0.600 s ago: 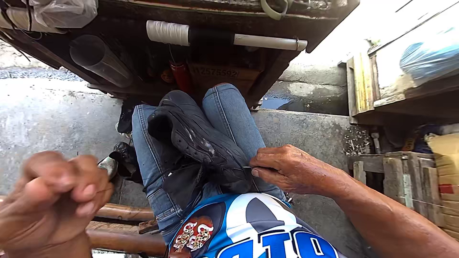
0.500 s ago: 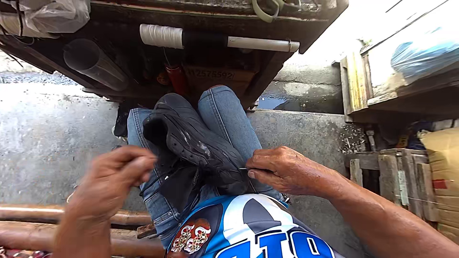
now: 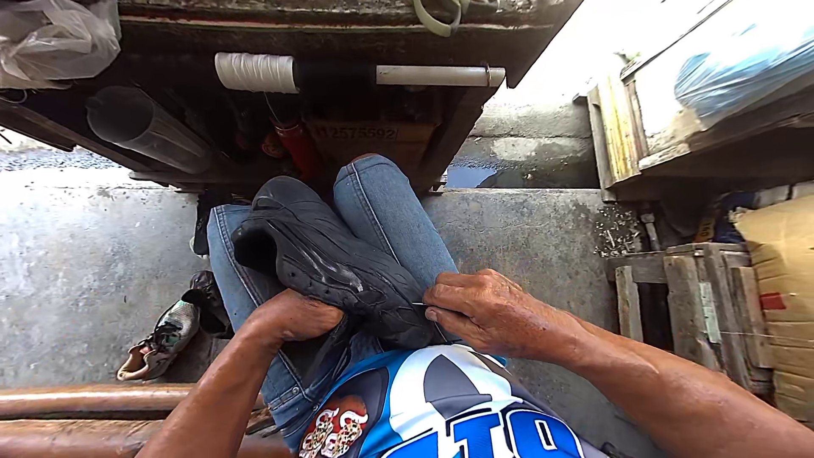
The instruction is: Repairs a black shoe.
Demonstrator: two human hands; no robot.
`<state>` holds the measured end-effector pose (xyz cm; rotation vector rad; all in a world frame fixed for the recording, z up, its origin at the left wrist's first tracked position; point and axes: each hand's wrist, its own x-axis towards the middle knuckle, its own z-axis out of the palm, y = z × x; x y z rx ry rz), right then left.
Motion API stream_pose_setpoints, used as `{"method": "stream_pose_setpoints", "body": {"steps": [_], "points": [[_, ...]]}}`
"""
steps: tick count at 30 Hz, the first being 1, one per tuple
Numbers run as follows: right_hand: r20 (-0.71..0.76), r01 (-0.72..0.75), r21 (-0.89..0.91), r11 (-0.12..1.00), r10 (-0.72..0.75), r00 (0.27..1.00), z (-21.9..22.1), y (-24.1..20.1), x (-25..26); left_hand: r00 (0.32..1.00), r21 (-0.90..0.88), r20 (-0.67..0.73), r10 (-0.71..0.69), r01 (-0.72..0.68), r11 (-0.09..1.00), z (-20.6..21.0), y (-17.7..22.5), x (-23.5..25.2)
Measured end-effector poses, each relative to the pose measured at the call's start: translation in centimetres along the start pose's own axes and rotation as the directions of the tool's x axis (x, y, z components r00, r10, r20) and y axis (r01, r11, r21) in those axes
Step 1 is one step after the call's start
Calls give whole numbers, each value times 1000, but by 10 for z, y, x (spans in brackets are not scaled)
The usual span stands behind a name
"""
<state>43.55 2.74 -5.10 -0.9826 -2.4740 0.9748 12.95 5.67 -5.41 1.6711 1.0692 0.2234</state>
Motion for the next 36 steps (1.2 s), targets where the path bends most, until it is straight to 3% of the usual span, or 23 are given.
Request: {"method": "stream_pose_setpoints", "body": {"steps": [6,16,21,24,27,31,36], "points": [[-75,-25,-9,1000,24,997,11,-5,-5,997,7,2,-78,78,997,0,1,-2],[-163,-88,30,996,92,982,20,-13,-13,993,-121,-115,32,-46,992,11,-9,-11],[102,-87,-171,981,105,989,-2,-20,-5,999,-70,-31,23,-25,997,12,-7,-11],[271,-92,-231,969,155,950,-16,-32,10,993,-79,-10,115,-116,990,14,-5,-9],[333,-167,-250,954,247,910,-18,-36,24,990,-102,-17,139,-140,985,14,-3,-6],[96,-108,-266,958,138,986,-3,-12,10,992,-92,-88,94,-102,991,17,-3,-3],[-178,-161,-266,950,116,977,-2,6,-11,997,-35,-79,12,-15,999,14,4,2]]}}
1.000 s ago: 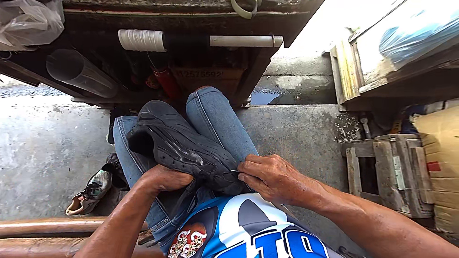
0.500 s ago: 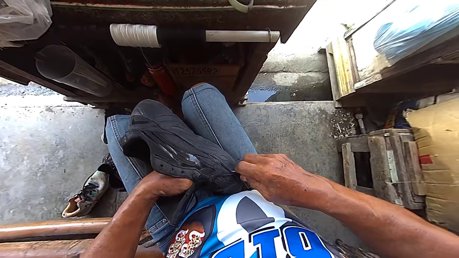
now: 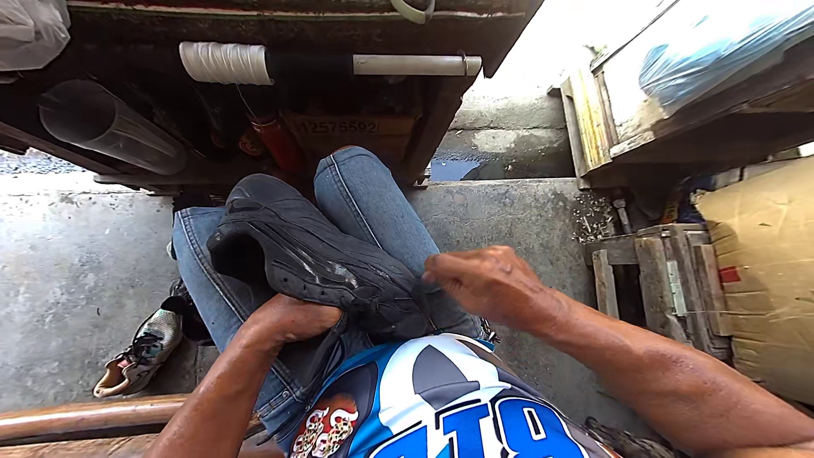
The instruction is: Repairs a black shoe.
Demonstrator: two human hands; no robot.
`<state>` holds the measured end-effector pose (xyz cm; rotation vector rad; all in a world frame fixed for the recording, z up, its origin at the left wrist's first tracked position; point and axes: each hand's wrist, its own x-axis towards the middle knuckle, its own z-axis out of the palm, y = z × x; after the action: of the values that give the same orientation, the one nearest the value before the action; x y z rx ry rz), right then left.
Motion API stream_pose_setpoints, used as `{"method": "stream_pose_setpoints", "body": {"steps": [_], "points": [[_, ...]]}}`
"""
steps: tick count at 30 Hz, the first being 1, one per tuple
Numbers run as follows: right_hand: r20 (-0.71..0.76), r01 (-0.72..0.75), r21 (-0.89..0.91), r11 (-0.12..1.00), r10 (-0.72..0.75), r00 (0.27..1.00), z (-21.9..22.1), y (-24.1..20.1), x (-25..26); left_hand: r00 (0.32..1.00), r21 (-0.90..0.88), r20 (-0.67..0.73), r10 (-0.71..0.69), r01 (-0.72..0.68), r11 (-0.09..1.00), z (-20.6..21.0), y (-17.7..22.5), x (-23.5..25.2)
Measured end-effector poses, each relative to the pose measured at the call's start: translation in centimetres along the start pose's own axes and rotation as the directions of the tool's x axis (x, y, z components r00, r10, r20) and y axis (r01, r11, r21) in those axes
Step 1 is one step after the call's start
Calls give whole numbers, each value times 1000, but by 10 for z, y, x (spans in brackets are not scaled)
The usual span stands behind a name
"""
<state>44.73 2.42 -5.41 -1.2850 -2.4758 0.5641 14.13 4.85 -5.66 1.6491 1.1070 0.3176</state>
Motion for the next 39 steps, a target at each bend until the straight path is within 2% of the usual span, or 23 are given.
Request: {"method": "stream_pose_setpoints", "body": {"steps": [3,5,7,9,11,13,15,17,18,20,21,22,23,24,26,28,30,32,33,35,37,39], "points": [[-134,-73,-24,997,69,989,-11,12,-4,1000,-26,5,0,0,1000,-2,-1,1],[-241,-203,-36,979,189,952,-29,27,-7,1000,-45,-1,-9,9,999,-4,-4,1],[-361,-363,44,931,354,863,-49,51,-14,999,-66,-32,-23,21,998,-4,-11,-1],[-455,-443,195,875,480,750,-56,73,-26,996,-113,-82,-20,10,994,-3,-15,-5],[-381,-427,435,793,591,711,-55,75,-33,988,-146,-153,-5,-17,989,0,-17,-7],[-174,-360,697,620,634,754,-49,61,-33,975,-70,-223,23,-40,997,-2,-18,-11],[46,-310,856,415,535,844,-42,47,-33,955,42,-288,75,-65,997,-13,-25,-20],[215,-309,904,296,309,926,-33,34,-32,916,241,-376,139,-49,969,-37,-43,-42],[288,-327,894,306,167,943,-28,28,-31,899,320,-413,145,-5,947,-54,-53,-58],[446,-352,799,487,-89,891,-21,17,-25,858,370,-511,60,156,916,-88,-70,-91],[538,-349,701,622,-139,832,-19,13,-20,824,363,-566,12,236,901,-100,-75,-105],[612,-330,560,760,-111,783,-18,10,-16,789,357,-615,-17,297,885,-109,-79,-116],[637,-311,421,852,-34,770,-18,8,-15,748,347,-663,-31,344,872,-114,-84,-124],[595,-308,332,892,55,802,-18,8,-16,703,327,-710,-43,384,863,-116,-89,-130],[327,-300,250,921,211,921,-16,8,-19,636,267,-765,-100,454,850,-116,-100,-137],[63,-247,190,950,239,969,-11,4,-18,640,265,-751,-163,518,813,-110,-108,-138],[21,-218,176,960,218,976,-4,1,-17,658,346,-737,-155,563,750,-101,-103,-134],[102,-183,235,954,163,981,2,-2,-17,679,406,-730,-80,524,749,-91,-80,-126],[126,-157,282,947,126,984,5,-3,-16,701,426,-713,-23,458,780,-84,-68,-120],[141,-122,370,921,74,987,14,-5,-17,774,406,-627,94,221,887,-65,-49,-100],[175,-121,514,849,35,984,14,-2,-16,850,237,-503,155,-36,971,-46,-40,-67],[225,-154,732,663,-21,974,-5,4,-17,911,39,-389,137,-132,990,-26,-40,-37]]}}
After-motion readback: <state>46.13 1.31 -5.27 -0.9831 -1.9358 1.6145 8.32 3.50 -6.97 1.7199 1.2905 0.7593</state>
